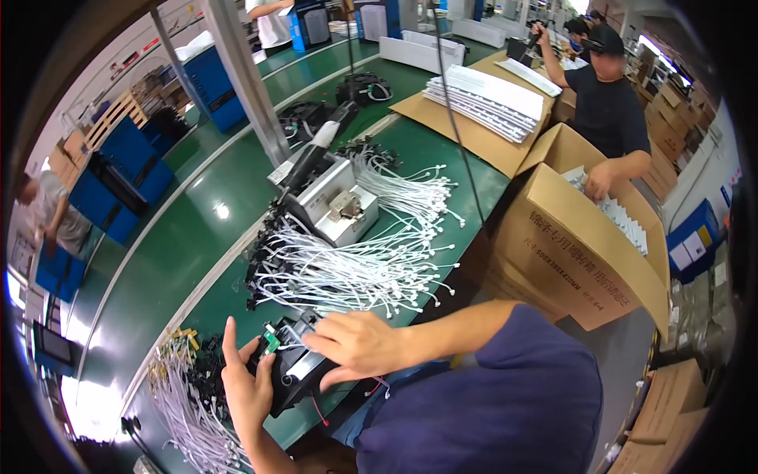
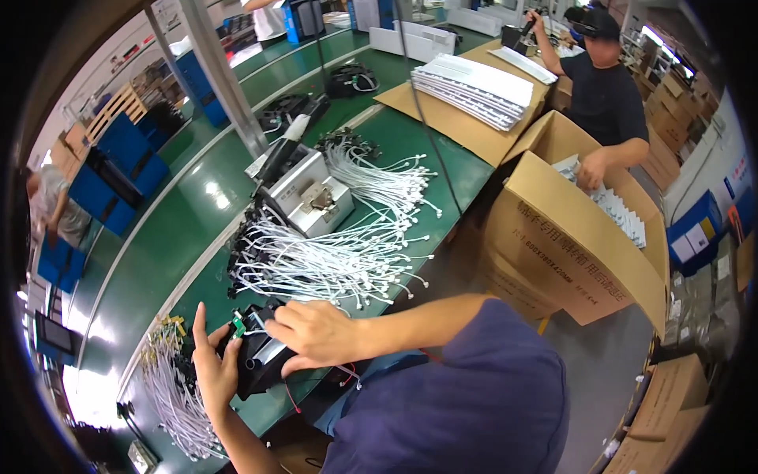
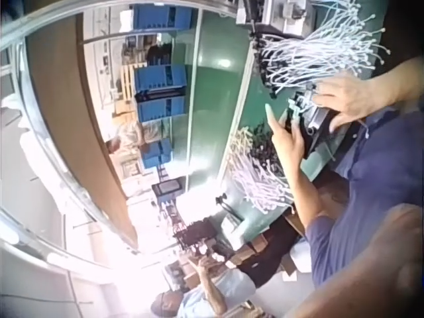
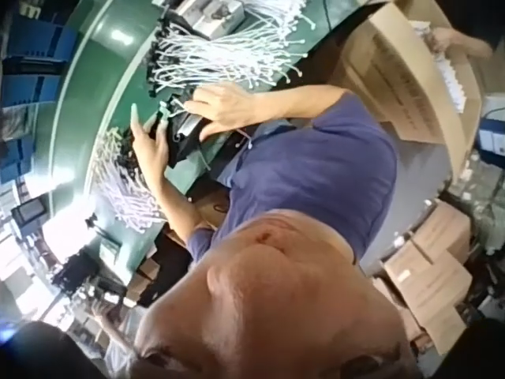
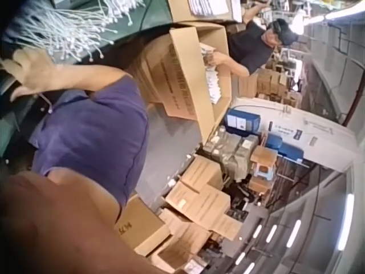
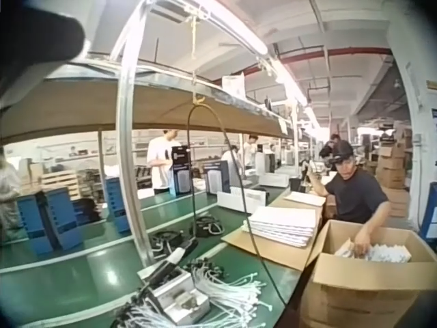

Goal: Assembling electronic components by connecting wire harnesses to plastic housings on a production line.

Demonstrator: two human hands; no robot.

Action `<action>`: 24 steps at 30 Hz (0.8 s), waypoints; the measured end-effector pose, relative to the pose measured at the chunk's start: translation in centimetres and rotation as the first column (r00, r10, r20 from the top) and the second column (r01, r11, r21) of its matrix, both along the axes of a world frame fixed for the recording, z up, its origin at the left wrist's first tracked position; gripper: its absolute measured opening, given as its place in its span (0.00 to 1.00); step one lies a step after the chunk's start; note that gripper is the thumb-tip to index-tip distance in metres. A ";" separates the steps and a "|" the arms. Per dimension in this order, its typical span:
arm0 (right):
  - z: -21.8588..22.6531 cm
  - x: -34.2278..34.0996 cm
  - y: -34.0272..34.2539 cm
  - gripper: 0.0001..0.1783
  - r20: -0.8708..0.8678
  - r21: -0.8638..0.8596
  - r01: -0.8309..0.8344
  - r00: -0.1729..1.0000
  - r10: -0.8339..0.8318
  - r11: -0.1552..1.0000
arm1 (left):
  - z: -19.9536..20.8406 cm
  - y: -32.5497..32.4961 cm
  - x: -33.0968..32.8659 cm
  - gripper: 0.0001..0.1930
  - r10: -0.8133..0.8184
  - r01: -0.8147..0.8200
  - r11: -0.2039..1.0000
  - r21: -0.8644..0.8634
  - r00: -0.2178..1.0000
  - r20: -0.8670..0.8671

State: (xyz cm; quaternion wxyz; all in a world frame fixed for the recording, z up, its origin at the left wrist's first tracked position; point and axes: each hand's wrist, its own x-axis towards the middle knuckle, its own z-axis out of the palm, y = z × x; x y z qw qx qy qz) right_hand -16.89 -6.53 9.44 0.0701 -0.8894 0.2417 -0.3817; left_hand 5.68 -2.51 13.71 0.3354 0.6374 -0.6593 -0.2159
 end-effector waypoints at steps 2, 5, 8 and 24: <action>-0.9 -0.7 0.7 0.39 0.010 -0.037 0.115 0.993 -0.115 0.993 | 0.2 -0.8 -0.4 0.40 -0.040 0.040 0.999 -0.011 0.998 0.044; -3.5 -0.9 0.5 0.29 0.139 -0.067 0.043 0.990 -0.033 0.997 | 0.1 -0.4 0.6 0.44 -0.071 0.071 0.998 0.004 0.998 0.002; -4.1 -1.2 0.5 0.21 0.222 -0.088 -0.006 0.975 0.025 0.996 | -0.5 -0.3 1.6 0.54 -0.062 0.063 0.998 0.029 0.997 -0.055; -2.0 -3.2 -2.7 0.47 -0.155 0.627 -0.074 0.964 0.217 0.775 | 0.9 3.2 -0.9 0.55 -0.145 0.250 0.963 -0.100 0.794 0.590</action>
